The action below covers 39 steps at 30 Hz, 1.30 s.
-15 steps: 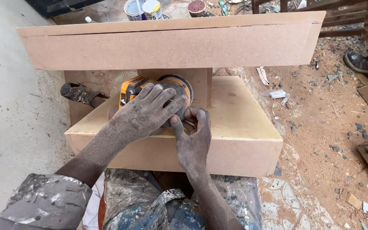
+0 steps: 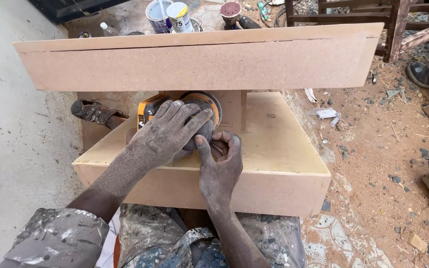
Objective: The person uses an electric sander to smooth the edges and surfaces of a wooden drawer and its supporting frame. They move the tool along the vertical sides and horizontal top of the drawer, then flip the frame to sand the underside.
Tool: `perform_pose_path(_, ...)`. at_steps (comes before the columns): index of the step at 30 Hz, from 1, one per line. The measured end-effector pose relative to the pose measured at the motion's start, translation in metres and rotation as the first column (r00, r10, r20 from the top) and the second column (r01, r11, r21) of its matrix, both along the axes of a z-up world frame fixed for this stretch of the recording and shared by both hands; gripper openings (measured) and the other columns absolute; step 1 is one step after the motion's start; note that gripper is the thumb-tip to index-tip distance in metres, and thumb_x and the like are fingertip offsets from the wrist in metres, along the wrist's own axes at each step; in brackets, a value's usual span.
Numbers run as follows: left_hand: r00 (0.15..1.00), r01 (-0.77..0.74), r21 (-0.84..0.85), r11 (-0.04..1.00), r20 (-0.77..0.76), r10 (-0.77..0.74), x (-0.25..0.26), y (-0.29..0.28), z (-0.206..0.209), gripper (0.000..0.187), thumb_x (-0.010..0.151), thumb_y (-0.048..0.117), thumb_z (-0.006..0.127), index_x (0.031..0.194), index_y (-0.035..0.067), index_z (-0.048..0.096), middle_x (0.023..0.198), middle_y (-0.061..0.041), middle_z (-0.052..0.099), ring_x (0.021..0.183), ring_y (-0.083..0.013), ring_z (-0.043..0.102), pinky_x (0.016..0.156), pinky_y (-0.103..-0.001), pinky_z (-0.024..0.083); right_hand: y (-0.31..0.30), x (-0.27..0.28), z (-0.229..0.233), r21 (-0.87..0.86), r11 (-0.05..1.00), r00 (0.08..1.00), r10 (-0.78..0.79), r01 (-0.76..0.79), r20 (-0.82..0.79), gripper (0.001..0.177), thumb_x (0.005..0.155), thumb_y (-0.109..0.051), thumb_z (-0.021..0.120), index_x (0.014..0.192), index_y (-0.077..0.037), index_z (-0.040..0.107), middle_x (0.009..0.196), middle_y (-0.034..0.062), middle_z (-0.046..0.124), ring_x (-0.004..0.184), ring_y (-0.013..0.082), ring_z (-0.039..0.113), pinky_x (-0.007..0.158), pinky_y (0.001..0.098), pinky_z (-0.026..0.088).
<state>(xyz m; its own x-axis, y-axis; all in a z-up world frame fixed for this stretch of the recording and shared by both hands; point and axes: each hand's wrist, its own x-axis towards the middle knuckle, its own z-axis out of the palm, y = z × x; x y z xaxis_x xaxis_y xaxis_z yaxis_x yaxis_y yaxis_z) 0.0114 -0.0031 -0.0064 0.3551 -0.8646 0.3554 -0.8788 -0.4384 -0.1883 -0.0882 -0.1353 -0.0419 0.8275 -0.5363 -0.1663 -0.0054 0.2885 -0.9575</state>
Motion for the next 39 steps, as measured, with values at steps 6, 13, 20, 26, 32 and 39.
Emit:
perform_pose_path(6,0.998,-0.061,-0.015,0.998,0.029,0.062,0.009,-0.002,-0.016,0.077,0.072,0.031,0.082,0.140,0.008,0.054,0.118,-0.016,0.052,0.111,-0.0335,0.055,0.098,-0.043,0.043,0.011,0.009,0.002,0.046,0.998,0.999,-0.031,0.033,-0.042,0.037,0.091,-0.025,0.079,0.111,-0.002,0.058,0.112,0.0119,0.050,0.109,0.0238,0.068,0.096,0.0294,0.063)
perform_pose_path(13,0.996,-0.092,0.048,0.995,0.025,0.091,0.023,-0.002,-0.039,0.081,0.066,0.026,0.088,0.139,0.012,0.055,0.122,-0.017,0.052,0.113,-0.0372,0.055,0.102,-0.048,0.041,-0.047,0.022,0.010,-0.115,0.964,0.954,0.209,-0.238,-0.214,0.034,0.101,-0.029,0.064,0.120,-0.001,0.061,0.121,0.0198,0.055,0.109,0.0324,0.070,0.092,0.0378,0.063)
perform_pose_path(20,0.965,-0.225,0.008,0.974,0.144,0.221,0.020,-0.010,-0.082,0.083,0.063,0.041,0.089,0.137,0.022,0.056,0.119,-0.017,0.050,0.101,-0.0376,0.060,0.096,-0.052,0.047,-0.160,0.054,-0.032,-0.514,0.237,0.566,0.363,-0.825,-0.740,0.072,0.100,-0.019,0.045,0.163,-0.003,0.012,0.164,0.0288,0.026,0.149,0.0462,0.032,0.123,0.0583,0.028)
perform_pose_path(26,0.990,-0.108,0.137,0.985,0.100,0.095,0.011,-0.064,-0.076,0.086,0.052,0.025,0.093,0.130,0.024,0.058,0.115,-0.017,0.054,0.101,-0.0386,0.060,0.099,-0.052,0.045,-0.163,0.068,-0.037,-0.431,0.182,0.452,0.572,-0.884,-0.685,0.088,0.090,-0.010,0.040,0.162,0.001,-0.009,0.164,0.0288,0.029,0.150,0.0462,0.031,0.123,0.0590,0.028)
perform_pose_path(32,0.994,-0.096,0.098,0.990,0.066,0.090,-0.003,-0.093,-0.060,0.063,0.069,0.021,0.084,0.126,0.019,0.060,0.113,-0.014,0.054,0.099,-0.0325,0.060,0.102,-0.049,0.044,-0.161,0.065,-0.033,-0.443,0.359,0.570,0.491,-0.822,-0.659,0.108,0.083,-0.023,0.054,0.158,0.004,-0.017,0.164,0.0356,0.005,0.147,0.0557,0.020,0.124,0.0633,0.023)
perform_pose_path(39,0.997,-0.067,0.193,0.979,-0.018,0.072,0.002,-0.087,-0.076,0.066,0.078,0.021,0.074,0.140,0.022,0.052,0.117,-0.019,0.050,0.109,-0.0382,0.055,0.107,-0.054,0.038,-0.163,0.063,-0.068,-0.517,0.333,0.614,0.424,-0.789,-0.666,0.104,0.084,-0.022,0.055,0.162,0.001,-0.010,0.168,0.0312,0.000,0.155,0.0452,0.012,0.123,0.0555,0.030)
